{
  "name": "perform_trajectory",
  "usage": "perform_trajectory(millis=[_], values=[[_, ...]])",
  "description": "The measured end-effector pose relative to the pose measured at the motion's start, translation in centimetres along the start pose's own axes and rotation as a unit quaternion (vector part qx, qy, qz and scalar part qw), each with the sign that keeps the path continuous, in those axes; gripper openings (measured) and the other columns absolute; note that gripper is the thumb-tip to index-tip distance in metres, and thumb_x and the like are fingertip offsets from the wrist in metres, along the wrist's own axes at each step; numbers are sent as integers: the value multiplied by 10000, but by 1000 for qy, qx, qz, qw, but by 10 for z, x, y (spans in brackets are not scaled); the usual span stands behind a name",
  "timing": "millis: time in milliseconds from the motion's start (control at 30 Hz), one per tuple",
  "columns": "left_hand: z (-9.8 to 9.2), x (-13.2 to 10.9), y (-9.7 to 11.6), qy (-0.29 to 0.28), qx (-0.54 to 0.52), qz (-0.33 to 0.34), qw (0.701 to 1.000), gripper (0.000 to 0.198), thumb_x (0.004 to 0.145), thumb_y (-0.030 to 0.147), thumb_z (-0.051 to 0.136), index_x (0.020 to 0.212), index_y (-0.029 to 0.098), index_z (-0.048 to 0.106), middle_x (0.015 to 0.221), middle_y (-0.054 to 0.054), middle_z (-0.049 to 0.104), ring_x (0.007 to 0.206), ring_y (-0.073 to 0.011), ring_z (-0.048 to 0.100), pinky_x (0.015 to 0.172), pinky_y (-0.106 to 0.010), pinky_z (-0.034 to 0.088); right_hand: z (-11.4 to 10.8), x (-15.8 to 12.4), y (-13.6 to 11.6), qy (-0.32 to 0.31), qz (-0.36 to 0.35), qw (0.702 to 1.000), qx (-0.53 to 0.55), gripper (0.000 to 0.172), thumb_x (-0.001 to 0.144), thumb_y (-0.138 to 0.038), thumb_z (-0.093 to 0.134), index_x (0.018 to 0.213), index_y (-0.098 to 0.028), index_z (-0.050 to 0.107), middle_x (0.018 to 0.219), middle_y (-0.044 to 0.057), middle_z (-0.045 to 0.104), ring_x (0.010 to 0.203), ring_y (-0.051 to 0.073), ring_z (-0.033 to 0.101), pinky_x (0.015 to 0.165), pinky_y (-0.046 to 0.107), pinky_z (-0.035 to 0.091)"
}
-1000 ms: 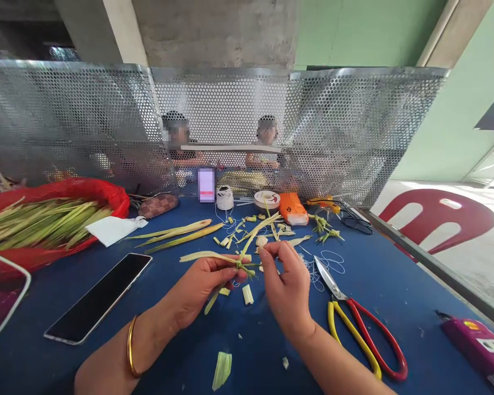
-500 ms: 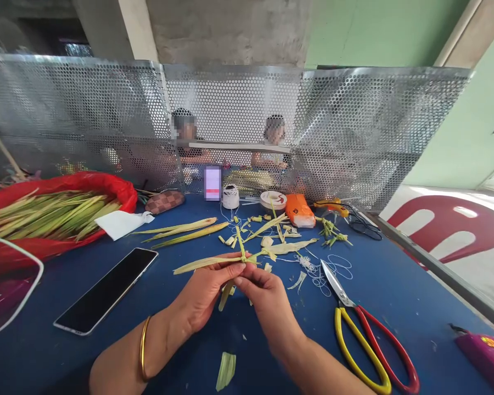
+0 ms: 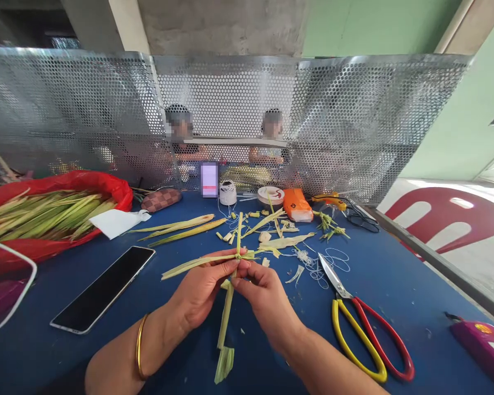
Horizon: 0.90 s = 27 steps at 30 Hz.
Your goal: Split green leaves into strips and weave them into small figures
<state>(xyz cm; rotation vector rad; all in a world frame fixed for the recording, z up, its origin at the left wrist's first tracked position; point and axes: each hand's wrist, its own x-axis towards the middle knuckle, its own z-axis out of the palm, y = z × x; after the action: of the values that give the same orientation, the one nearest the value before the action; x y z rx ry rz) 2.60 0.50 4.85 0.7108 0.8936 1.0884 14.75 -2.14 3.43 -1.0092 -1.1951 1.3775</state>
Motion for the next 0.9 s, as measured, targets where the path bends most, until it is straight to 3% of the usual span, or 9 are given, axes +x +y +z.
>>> perform_trajectory(millis=[200, 367, 500, 733, 833, 900], values=[[-1, 3, 0, -17, -18, -24, 999, 331, 574, 203, 824, 890, 137, 750, 816, -68, 744, 774, -172, 663, 797, -289, 492, 0, 1, 0, -5, 17, 1000, 4, 178, 722, -352, 703, 687, -182, 665, 726, -12, 604, 745, 146, 508, 764, 279, 396], [-2, 2, 1, -41, 14, -10, 999, 312, 605, 228, 808, 904, 155, 755, 806, -56, 745, 833, -183, 663, 844, -284, 473, -2, 3, -2, 8, -1, 995, -95, 270, 738, -383, 656, 585, -172, 584, 608, -29, 484, 617, 125, 402, 609, 267, 346], [-2, 0, 0, -24, 21, 2, 999, 260, 617, 216, 790, 868, 161, 758, 786, -48, 738, 831, -179, 657, 816, -268, 472, -5, 4, 0, -10, -29, 991, -133, 291, 768, -365, 623, 561, -170, 557, 595, -30, 438, 599, 115, 348, 570, 259, 307], [-4, 4, 2, -45, 20, -13, 999, 296, 643, 217, 769, 932, 156, 737, 790, -46, 719, 774, -159, 642, 741, -255, 480, -6, 2, -2, -33, -11, 985, -170, 322, 818, -417, 566, 598, -182, 577, 580, -18, 521, 567, 130, 457, 567, 269, 349], [-6, 5, 7, -64, 13, -28, 997, 291, 668, 211, 744, 951, 144, 725, 816, -58, 716, 806, -159, 644, 768, -253, 474, -15, 2, -13, 39, -92, 947, -306, 370, 900, -431, 452, 630, -199, 556, 597, 4, 557, 559, 155, 509, 570, 288, 371], [-6, 5, 9, -71, 19, -46, 996, 269, 685, 212, 714, 942, 132, 725, 795, -62, 706, 791, -158, 646, 748, -252, 472, -24, 4, -20, 140, -202, 867, -433, 258, 902, -381, 475, 766, -200, 597, 737, 45, 619, 682, 198, 559, 642, 320, 390]])
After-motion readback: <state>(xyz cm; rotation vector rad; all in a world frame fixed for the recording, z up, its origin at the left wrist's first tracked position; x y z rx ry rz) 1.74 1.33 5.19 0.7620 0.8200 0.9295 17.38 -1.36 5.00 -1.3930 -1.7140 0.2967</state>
